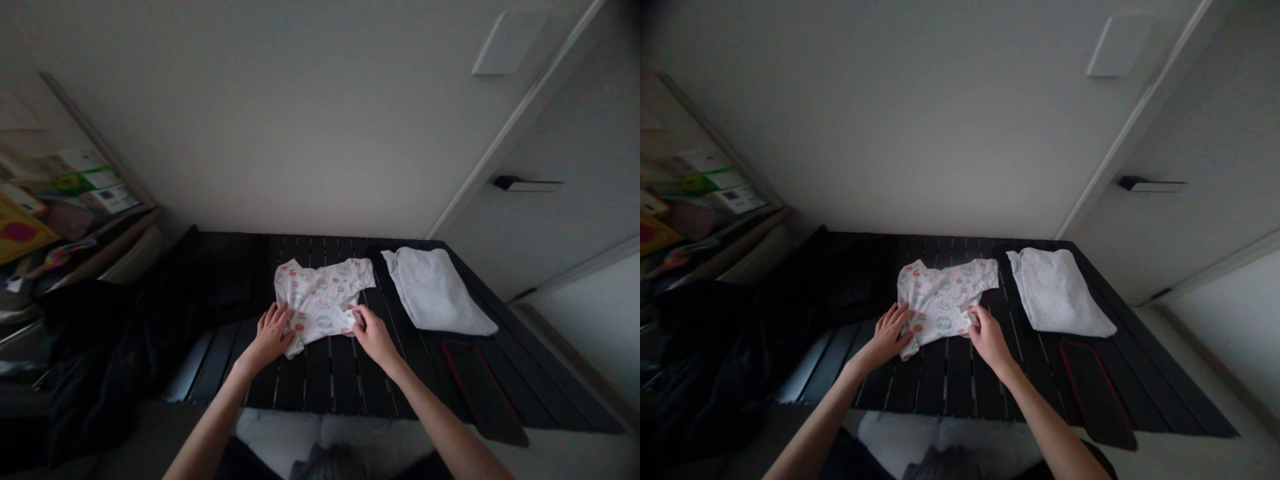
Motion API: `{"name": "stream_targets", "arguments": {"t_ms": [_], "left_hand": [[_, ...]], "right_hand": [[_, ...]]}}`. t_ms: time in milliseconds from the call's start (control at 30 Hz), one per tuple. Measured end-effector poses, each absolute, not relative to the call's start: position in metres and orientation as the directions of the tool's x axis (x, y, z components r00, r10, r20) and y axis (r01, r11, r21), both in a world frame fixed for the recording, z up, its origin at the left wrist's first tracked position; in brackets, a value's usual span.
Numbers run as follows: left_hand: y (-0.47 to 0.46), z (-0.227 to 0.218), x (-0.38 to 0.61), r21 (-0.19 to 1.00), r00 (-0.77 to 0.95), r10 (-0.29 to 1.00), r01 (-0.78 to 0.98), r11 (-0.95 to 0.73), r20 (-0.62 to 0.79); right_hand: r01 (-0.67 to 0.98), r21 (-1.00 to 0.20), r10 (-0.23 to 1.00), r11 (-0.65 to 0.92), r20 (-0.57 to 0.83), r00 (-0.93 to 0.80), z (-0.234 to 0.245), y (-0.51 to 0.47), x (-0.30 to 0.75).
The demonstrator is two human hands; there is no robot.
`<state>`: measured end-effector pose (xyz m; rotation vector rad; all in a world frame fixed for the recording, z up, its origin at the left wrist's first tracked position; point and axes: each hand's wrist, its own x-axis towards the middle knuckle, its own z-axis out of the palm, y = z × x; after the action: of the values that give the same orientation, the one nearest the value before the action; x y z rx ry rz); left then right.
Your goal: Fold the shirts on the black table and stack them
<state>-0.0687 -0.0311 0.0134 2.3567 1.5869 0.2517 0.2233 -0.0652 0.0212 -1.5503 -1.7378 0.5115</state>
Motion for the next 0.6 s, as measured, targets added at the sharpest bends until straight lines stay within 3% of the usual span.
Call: {"name": "stream_targets", "arguments": {"t_ms": [133, 267, 367, 467, 533, 600], "left_hand": [[-0.06, 0.019, -0.082, 0.381, 0.424, 0.906, 0.838, -0.391, -0.003], [-0.084, 0.029, -0.083, 0.385, 0.384, 0.921, 0.841, -0.38, 0.071], [-0.087, 0.04, -0.08, 0.365, 0.301, 0.941, 0.868, -0.337, 0.153], [-0.075, 0.053, -0.075, 0.367, 0.235, 0.945, 0.878, -0.306, 0.227], [-0.06, 0.061, -0.071, 0.384, 0.192, 0.943, 0.877, -0.29, 0.273], [-0.04, 0.066, -0.064, 0.393, 0.18, 0.929, 0.867, -0.305, 0.324]], "right_hand": [[0.699, -0.714, 0.905, -0.031, 0.277, 0.324, 0.036, -0.106, 0.229], [0.807, -0.478, 0.83, -0.347, 0.244, 0.501, 0.041, -0.142, 0.231], [0.83, -0.246, 0.845, -0.5, 0.072, 0.531, 0.041, -0.164, 0.237], [0.875, -0.099, 0.879, -0.474, -0.109, 0.464, 0.047, -0.173, 0.249], [0.916, -0.066, 0.917, -0.395, -0.083, 0.39, 0.056, -0.167, 0.258], [0.944, -0.06, 0.944, -0.325, 0.031, 0.327, 0.067, -0.151, 0.265]]}}
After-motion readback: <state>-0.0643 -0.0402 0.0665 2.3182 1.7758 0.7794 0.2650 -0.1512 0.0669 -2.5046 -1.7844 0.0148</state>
